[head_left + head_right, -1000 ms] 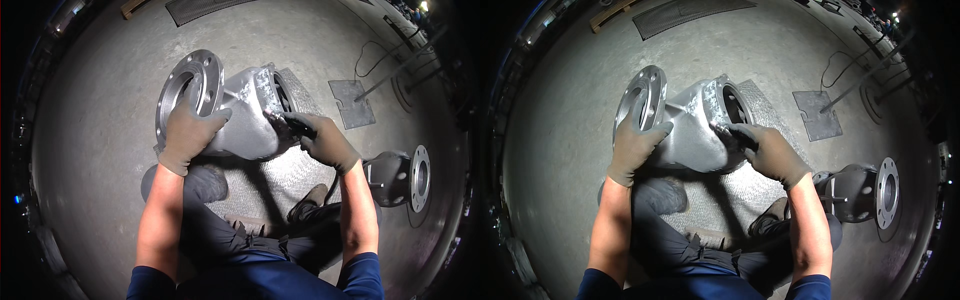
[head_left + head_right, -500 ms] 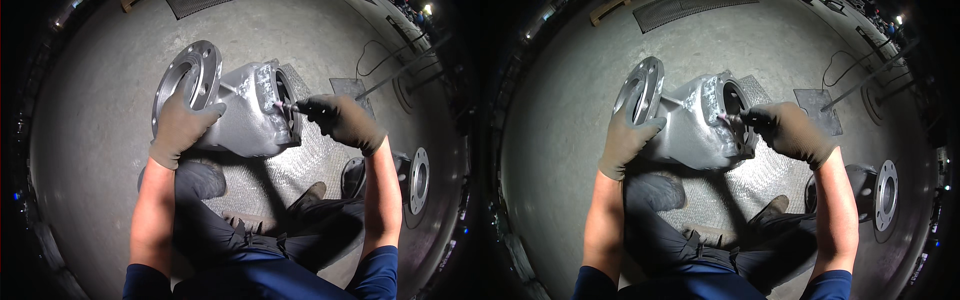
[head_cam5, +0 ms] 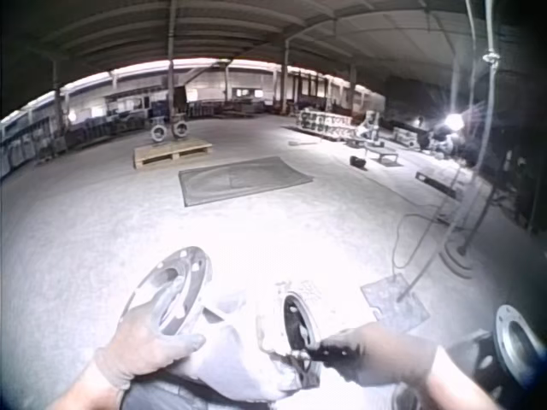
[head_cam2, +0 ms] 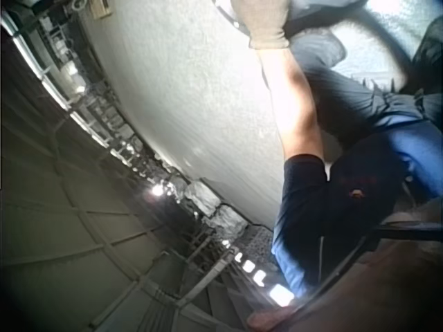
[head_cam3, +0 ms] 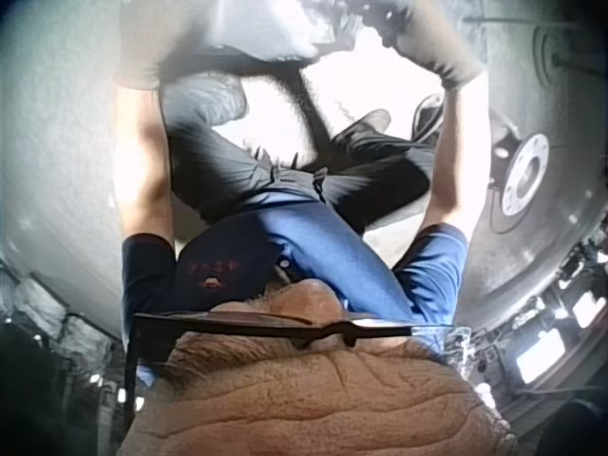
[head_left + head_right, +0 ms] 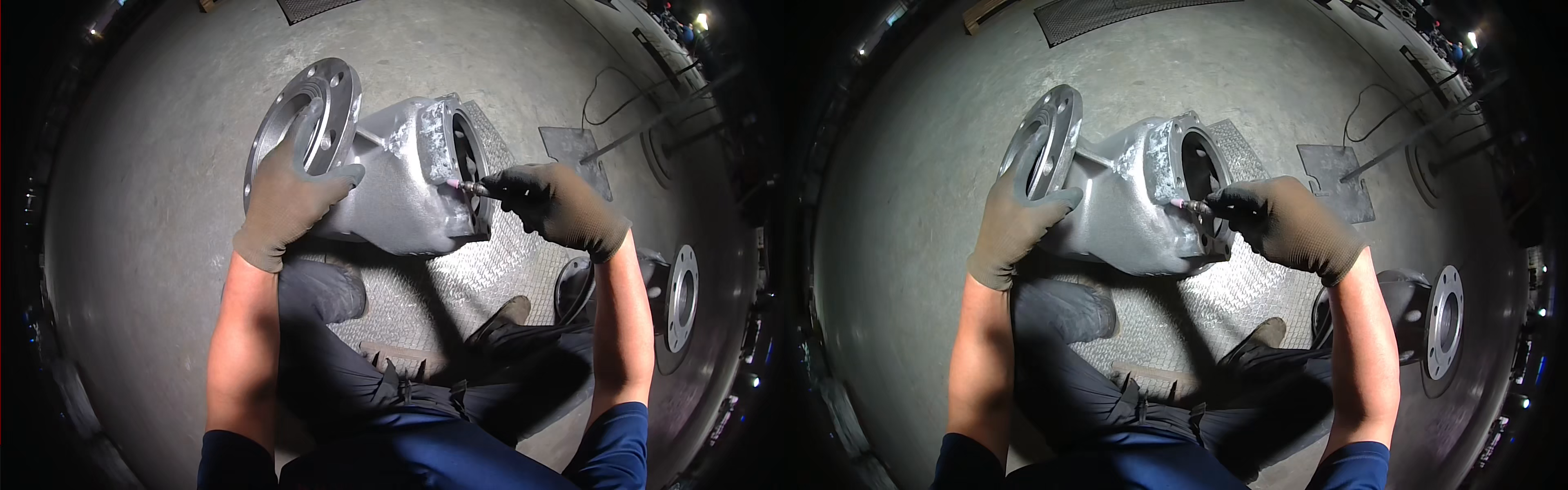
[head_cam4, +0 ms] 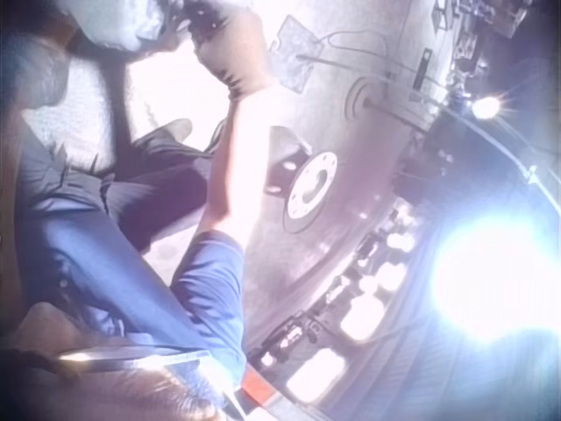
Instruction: The person polishes or grinds the surface of a metal component using a die grinder.
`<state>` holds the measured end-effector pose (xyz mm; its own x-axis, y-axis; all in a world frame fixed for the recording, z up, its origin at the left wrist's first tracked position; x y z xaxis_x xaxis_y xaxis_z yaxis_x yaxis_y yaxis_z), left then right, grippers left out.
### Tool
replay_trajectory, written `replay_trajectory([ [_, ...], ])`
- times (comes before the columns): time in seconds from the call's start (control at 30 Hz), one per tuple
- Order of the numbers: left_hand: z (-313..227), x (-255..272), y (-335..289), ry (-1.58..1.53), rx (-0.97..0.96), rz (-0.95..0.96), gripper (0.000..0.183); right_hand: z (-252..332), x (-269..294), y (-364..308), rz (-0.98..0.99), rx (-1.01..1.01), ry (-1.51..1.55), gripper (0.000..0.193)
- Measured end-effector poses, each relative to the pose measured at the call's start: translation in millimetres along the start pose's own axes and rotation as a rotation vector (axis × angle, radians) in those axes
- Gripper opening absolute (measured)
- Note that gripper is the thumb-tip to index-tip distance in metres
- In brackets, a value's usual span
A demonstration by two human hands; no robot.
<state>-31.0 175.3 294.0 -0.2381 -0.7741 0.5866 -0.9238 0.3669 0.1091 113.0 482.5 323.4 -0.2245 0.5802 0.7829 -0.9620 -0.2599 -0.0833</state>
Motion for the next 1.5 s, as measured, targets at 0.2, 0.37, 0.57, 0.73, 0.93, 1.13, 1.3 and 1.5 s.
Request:
replay_trajectory([
  [0.2,-10.3,0.5,-2.3,-0.052,0.054,0.049,0.087,-0.4,-3.3,2.8,-0.031,0.012,0.018,0.041],
  [0.37,-8.3,-0.9,-1.0,-0.034,0.05,0.054,0.087,-8.4,-9.1,-4.1,-0.029,-0.021,0.003,0.044],
  [0.57,-10.1,-1.0,0.8,-0.052,0.055,0.06,0.088,-31.5,-39.5,-58.7,-0.335,-0.081,0.25,0.052],
  [0.73,-9.9,-3.2,1.1,-0.102,0.08,0.077,0.088,-12.1,-31.7,-52.0,-0.141,-0.037,0.122,0.045],
  [0.93,-0.8,3.0,-0.4,-0.074,0.065,0.06,0.087,20.5,-21.4,-3.9,0.144,0.035,-0.354,0.028],
  [1.13,-13.3,0.1,2.5,-0.091,0.047,0.106,0.086,59.8,-18.2,17.4,0.232,-0.093,-0.529,0.019],
  [1.3,-12.8,0.9,1.8,-0.027,0.076,0.075,0.085,29.0,-28.6,-7.2,0.09,-0.05,-0.397,0.023],
  [1.5,-7.6,-0.3,10.9,-0.042,0.091,0.072,0.092,-60.0,-67.6,-100.7,-0.692,-0.496,0.459,0.045],
])
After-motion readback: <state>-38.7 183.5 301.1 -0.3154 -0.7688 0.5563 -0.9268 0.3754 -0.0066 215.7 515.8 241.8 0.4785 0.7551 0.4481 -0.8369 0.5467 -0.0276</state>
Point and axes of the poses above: each hand's wrist, its own y-axis towards the middle knuckle, its own x-axis out of the back of the hand, z = x × y, the point moved 2 cm from there along y, towards the middle knuckle, and after that the axes turned 9 degrees about x, right-handed, at the moved point
